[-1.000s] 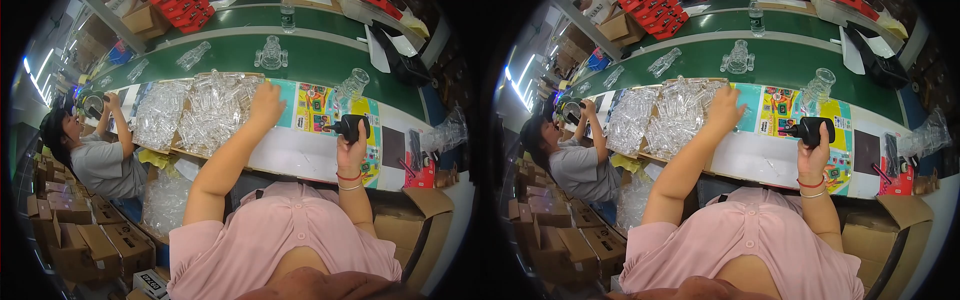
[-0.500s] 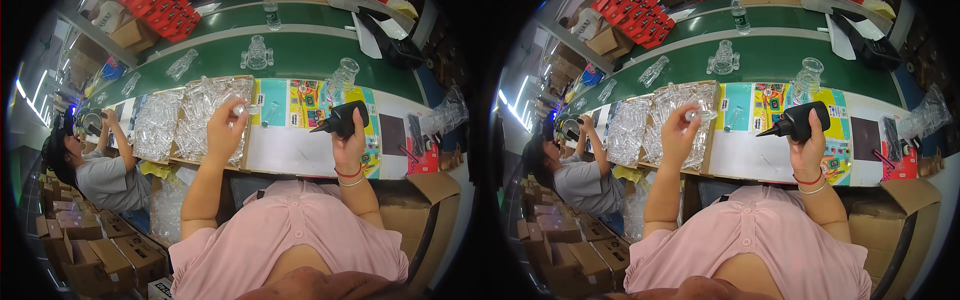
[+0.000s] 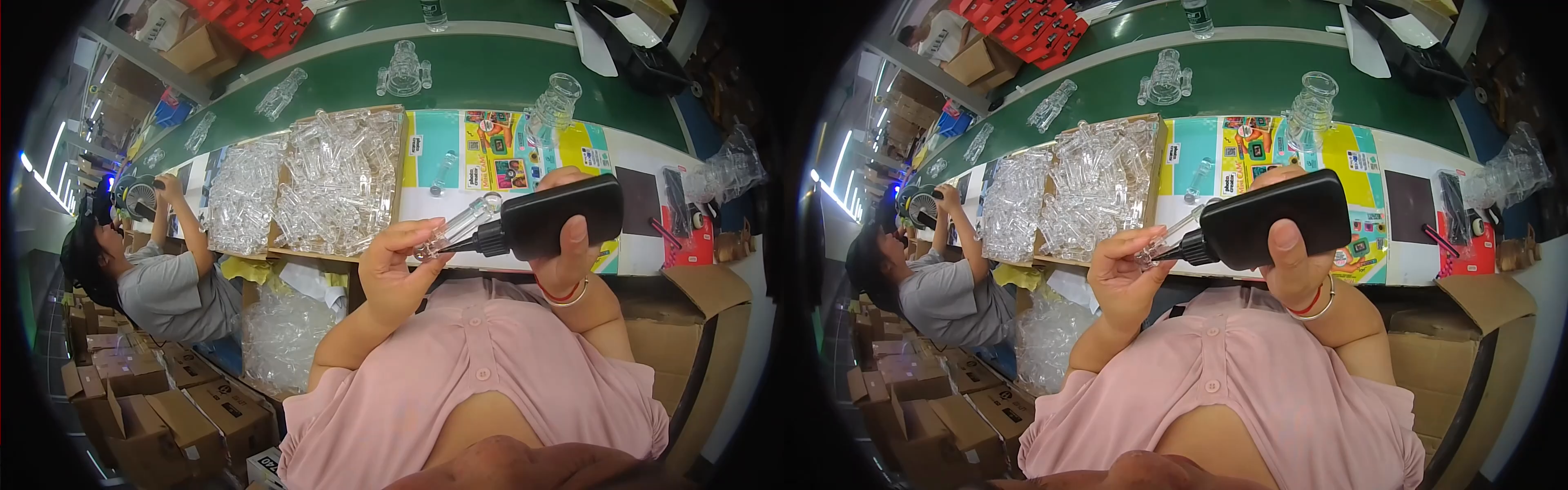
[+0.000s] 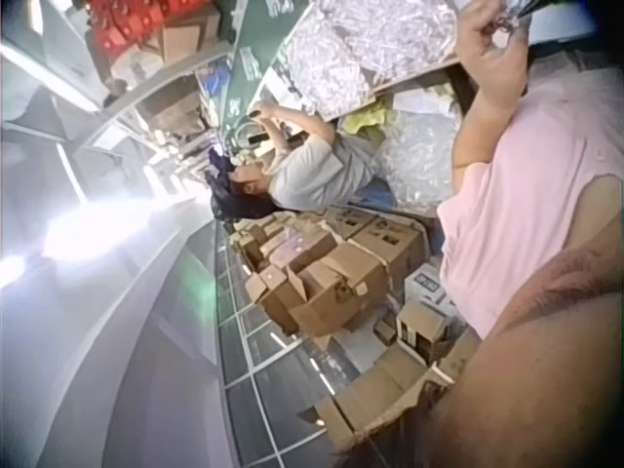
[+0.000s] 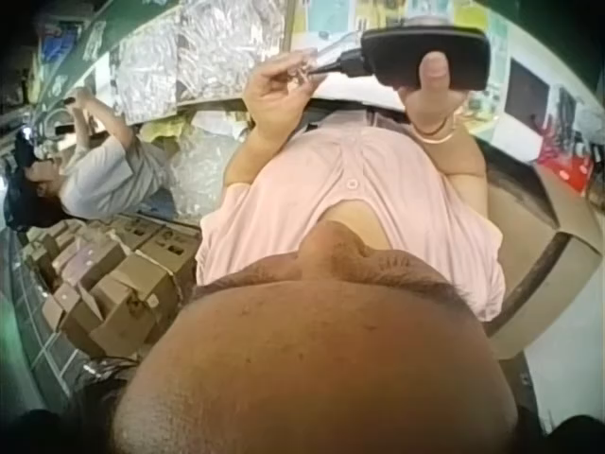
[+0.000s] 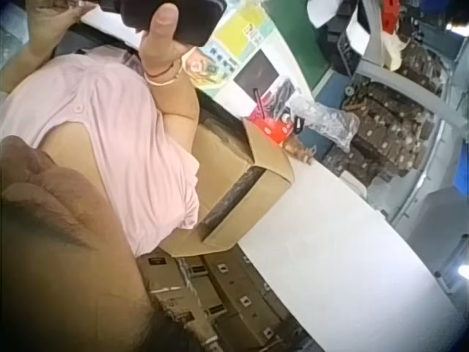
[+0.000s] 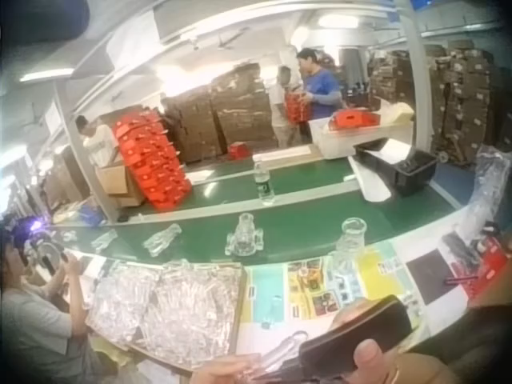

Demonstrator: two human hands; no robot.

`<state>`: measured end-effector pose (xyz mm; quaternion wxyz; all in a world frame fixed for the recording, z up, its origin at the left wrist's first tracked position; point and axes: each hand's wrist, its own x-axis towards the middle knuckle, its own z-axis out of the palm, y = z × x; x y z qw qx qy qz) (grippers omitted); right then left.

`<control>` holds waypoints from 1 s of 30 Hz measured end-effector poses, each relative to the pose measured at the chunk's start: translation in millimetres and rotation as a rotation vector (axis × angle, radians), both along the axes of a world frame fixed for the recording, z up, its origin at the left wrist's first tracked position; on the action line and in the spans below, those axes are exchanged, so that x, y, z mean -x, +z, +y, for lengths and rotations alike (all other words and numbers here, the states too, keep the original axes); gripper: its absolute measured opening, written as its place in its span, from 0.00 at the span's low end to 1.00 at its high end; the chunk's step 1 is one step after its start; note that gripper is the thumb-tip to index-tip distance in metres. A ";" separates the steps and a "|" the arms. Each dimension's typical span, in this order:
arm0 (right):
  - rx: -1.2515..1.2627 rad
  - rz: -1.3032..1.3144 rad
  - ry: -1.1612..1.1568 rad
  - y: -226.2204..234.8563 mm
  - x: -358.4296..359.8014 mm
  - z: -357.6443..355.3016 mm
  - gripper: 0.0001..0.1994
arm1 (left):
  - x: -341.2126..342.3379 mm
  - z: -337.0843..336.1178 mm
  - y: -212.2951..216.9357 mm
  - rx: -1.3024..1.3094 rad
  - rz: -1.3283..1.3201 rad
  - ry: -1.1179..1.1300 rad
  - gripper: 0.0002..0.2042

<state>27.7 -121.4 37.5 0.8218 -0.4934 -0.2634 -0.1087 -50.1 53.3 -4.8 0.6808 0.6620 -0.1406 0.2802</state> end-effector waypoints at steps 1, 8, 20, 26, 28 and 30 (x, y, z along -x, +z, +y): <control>0.035 -0.060 -0.024 -1.9 0.6 -1.8 0.22 | 0.3 -0.6 -0.6 0.035 -0.008 -0.010 0.19; 0.184 -0.334 0.034 -4.4 5.4 -14.2 0.22 | -0.6 -1.6 -1.3 -0.065 -0.068 0.035 0.18; 0.346 -0.613 -0.028 2.1 8.1 -25.7 0.22 | 1.6 -6.3 -0.1 -0.013 -0.070 0.011 0.17; 0.197 -0.191 0.064 -2.4 11.8 -19.2 0.17 | 3.2 -7.3 1.0 -0.026 -0.066 0.016 0.17; 0.169 -0.159 0.061 3.1 11.6 -15.8 0.17 | 3.7 -5.7 1.4 -0.079 -0.069 0.022 0.17; 0.251 0.000 0.067 8.1 11.5 -15.2 0.22 | 5.1 -3.6 2.7 -0.126 -0.080 0.035 0.18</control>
